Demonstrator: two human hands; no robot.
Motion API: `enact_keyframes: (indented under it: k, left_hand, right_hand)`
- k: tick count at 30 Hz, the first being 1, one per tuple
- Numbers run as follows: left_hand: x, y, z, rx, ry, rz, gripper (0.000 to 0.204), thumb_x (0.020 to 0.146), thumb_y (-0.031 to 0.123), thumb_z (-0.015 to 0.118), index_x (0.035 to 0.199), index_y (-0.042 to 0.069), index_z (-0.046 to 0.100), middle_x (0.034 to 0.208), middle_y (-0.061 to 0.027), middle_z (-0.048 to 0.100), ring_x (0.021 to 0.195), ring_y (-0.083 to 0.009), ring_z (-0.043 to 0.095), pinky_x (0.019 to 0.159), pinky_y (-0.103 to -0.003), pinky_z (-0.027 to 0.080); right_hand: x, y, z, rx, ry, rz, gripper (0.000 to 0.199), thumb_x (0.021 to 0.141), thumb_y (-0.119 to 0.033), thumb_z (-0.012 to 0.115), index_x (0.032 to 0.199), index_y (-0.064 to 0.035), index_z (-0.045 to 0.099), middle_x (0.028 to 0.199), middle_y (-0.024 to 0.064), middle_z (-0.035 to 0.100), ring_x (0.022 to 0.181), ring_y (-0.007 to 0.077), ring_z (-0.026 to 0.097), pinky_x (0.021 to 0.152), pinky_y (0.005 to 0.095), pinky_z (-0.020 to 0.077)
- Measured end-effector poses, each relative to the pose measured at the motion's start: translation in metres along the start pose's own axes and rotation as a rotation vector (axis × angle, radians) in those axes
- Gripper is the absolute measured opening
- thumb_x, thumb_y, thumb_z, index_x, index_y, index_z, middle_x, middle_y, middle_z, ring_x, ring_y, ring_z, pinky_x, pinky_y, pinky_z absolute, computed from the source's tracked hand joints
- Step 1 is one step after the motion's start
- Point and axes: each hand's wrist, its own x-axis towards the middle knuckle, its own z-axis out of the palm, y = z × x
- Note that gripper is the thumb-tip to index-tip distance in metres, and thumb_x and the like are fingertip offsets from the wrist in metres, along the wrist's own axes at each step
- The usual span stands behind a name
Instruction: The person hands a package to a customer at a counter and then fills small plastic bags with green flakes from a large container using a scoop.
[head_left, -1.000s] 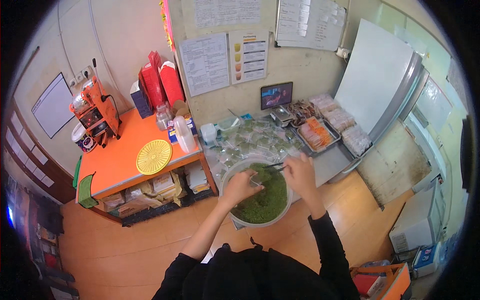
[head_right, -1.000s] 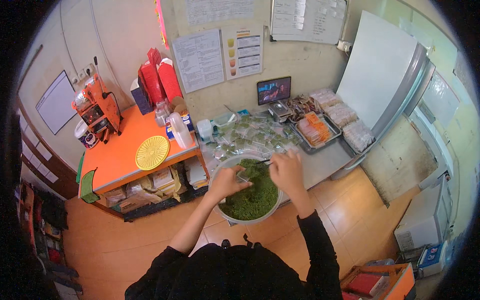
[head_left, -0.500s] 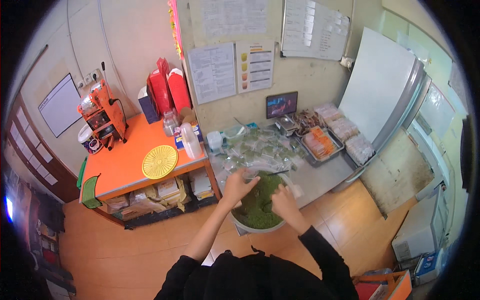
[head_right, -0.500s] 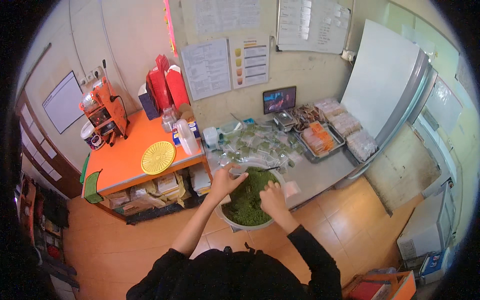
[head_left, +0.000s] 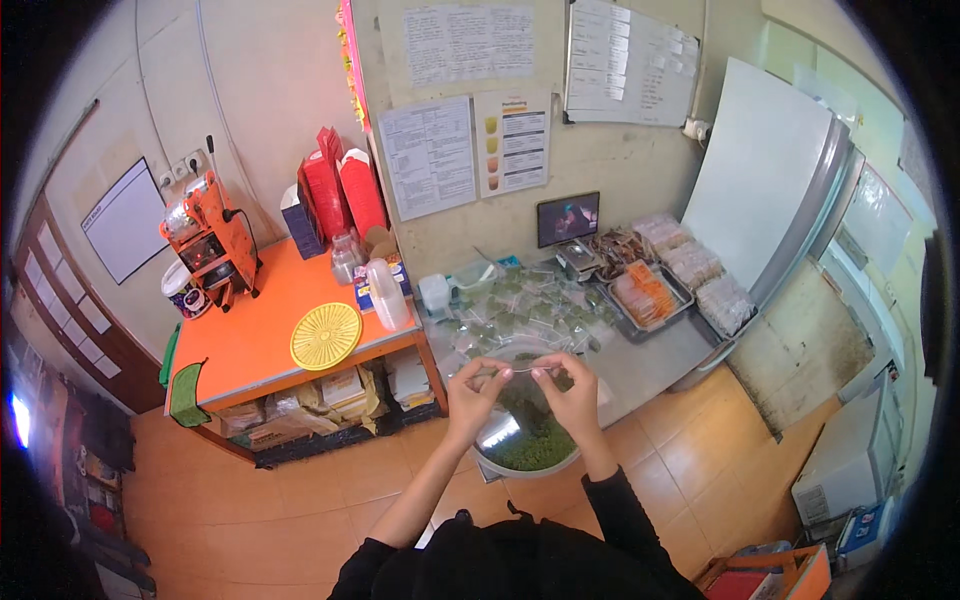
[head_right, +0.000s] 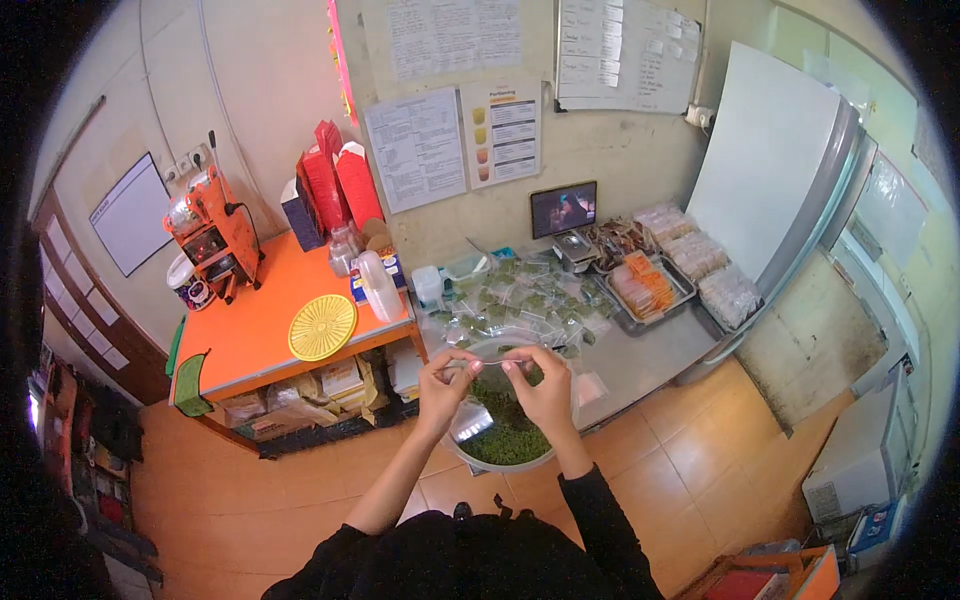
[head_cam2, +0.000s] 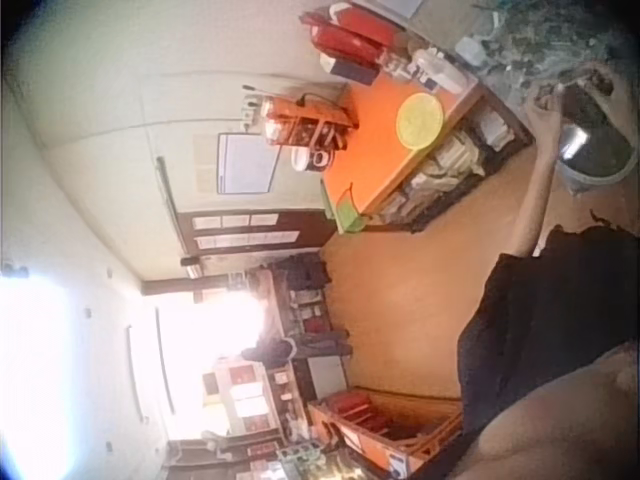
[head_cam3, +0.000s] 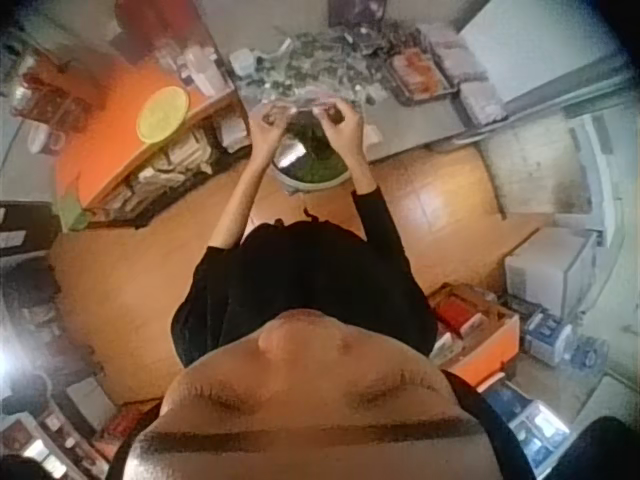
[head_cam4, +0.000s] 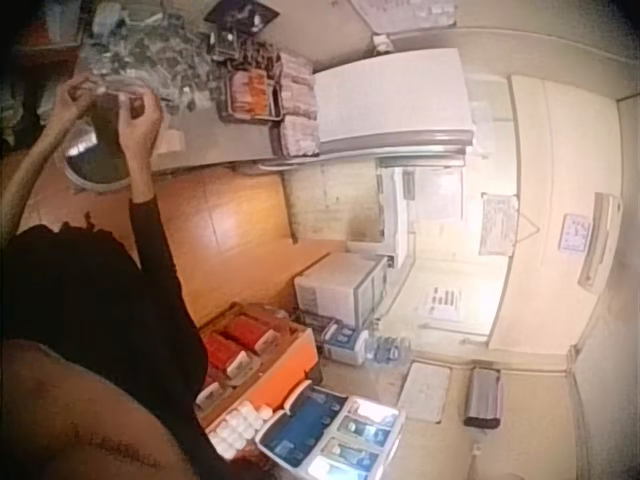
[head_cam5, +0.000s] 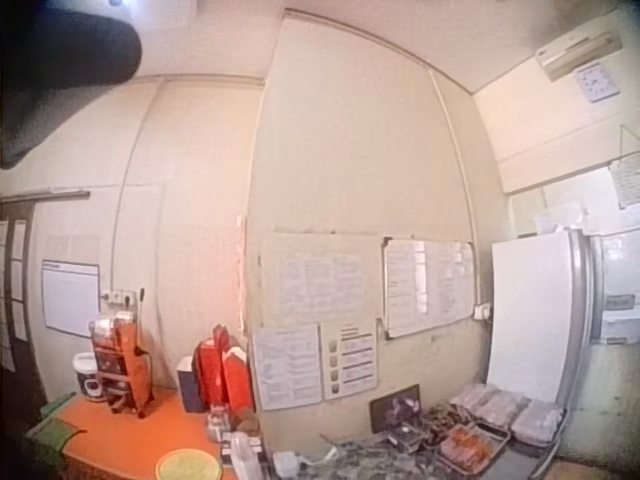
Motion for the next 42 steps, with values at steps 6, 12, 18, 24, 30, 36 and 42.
enact_keyframes:
  k: [6, 12, 18, 24, 30, 36, 42]
  left_hand:
    - [-0.003, 0.001, -0.003, 0.1, -0.027, 0.082, 0.007, 0.086, 0.007, 0.069, 0.089, 0.002, 0.067, 0.056, 0.0102, 0.045, 0.05, 0.0013, 0.033, 0.046, -0.019, 0.022]
    - [-0.003, -0.007, 0.001, 0.206, -0.072, 0.223, 0.005, 0.087, 0.004, 0.067, 0.09, 0.001, 0.066, 0.059, 0.0082, 0.047, 0.053, 0.0017, 0.035, 0.046, -0.019, 0.023]
    - [-0.003, 0.002, 0.007, 0.22, -0.127, 0.161, 0.005, 0.086, 0.007, 0.068, 0.089, 0.003, 0.066, 0.053, 0.0079, 0.042, 0.05, 0.0, 0.033, 0.045, -0.021, 0.024]
    - [0.0, 0.013, 0.008, 0.227, -0.196, 0.157, 0.004, 0.086, 0.006, 0.068, 0.086, 0.003, 0.067, 0.058, 0.0064, 0.049, 0.052, 0.0002, 0.036, 0.045, -0.02, 0.025]
    - [0.01, 0.025, -0.004, 0.158, -0.123, 0.127, 0.006, 0.085, 0.007, 0.069, 0.088, 0.002, 0.068, 0.066, 0.0036, 0.058, 0.054, 0.0007, 0.038, 0.047, -0.019, 0.026]
    - [0.013, 0.024, -0.008, 0.26, -0.189, 0.101, 0.011, 0.087, 0.009, 0.068, 0.094, 0.002, 0.067, 0.06, 0.0071, 0.05, 0.05, 0.001, 0.033, 0.046, -0.02, 0.022]
    - [0.019, 0.033, 0.005, -0.162, 0.04, -0.079, 0.023, 0.092, 0.019, 0.063, 0.106, 0.001, 0.062, 0.053, 0.0097, 0.032, 0.046, -0.0017, 0.026, 0.044, -0.022, 0.017]
  right_hand:
    - [-0.001, -0.006, -0.006, 0.037, -0.03, -0.016, 0.01, 0.081, -0.009, 0.069, 0.085, -0.0017, 0.064, 0.079, 0.0065, 0.063, 0.073, 0.0162, 0.057, 0.069, 0.0288, 0.0453]
    - [-0.002, -0.018, -0.006, -0.01, -0.086, -0.044, 0.008, 0.077, -0.007, 0.068, 0.081, -0.0025, 0.062, 0.077, 0.0091, 0.062, 0.076, 0.0228, 0.061, 0.071, 0.0316, 0.0463]
    - [0.003, -0.021, -0.007, -0.115, -0.101, -0.196, 0.01, 0.072, -0.005, 0.069, 0.077, -0.0044, 0.06, 0.074, 0.0067, 0.061, 0.073, 0.0246, 0.06, 0.07, 0.0345, 0.0454]
    - [0.002, -0.021, -0.01, -0.136, -0.101, -0.147, 0.012, 0.068, -0.004, 0.07, 0.074, -0.0049, 0.059, 0.071, 0.006, 0.059, 0.07, 0.0225, 0.058, 0.068, 0.0331, 0.0452]
    - [0.002, -0.011, -0.039, -0.127, 0.027, -0.083, 0.011, 0.07, -0.002, 0.07, 0.076, -0.0045, 0.061, 0.071, 0.0037, 0.059, 0.067, 0.0138, 0.056, 0.061, 0.0264, 0.0436]
    - [0.009, -0.033, -0.027, 0.015, -0.272, 0.101, 0.015, 0.077, -0.007, 0.073, 0.088, -0.0026, 0.064, 0.078, 0.0044, 0.062, 0.061, 0.0096, 0.054, 0.055, 0.0249, 0.0422]
    - [0.064, 0.023, -0.031, -0.166, 0.242, 0.034, 0.032, 0.083, -0.022, 0.073, 0.105, -0.0014, 0.062, 0.091, 0.0114, 0.06, 0.066, 0.015, 0.059, 0.058, 0.0272, 0.0471]
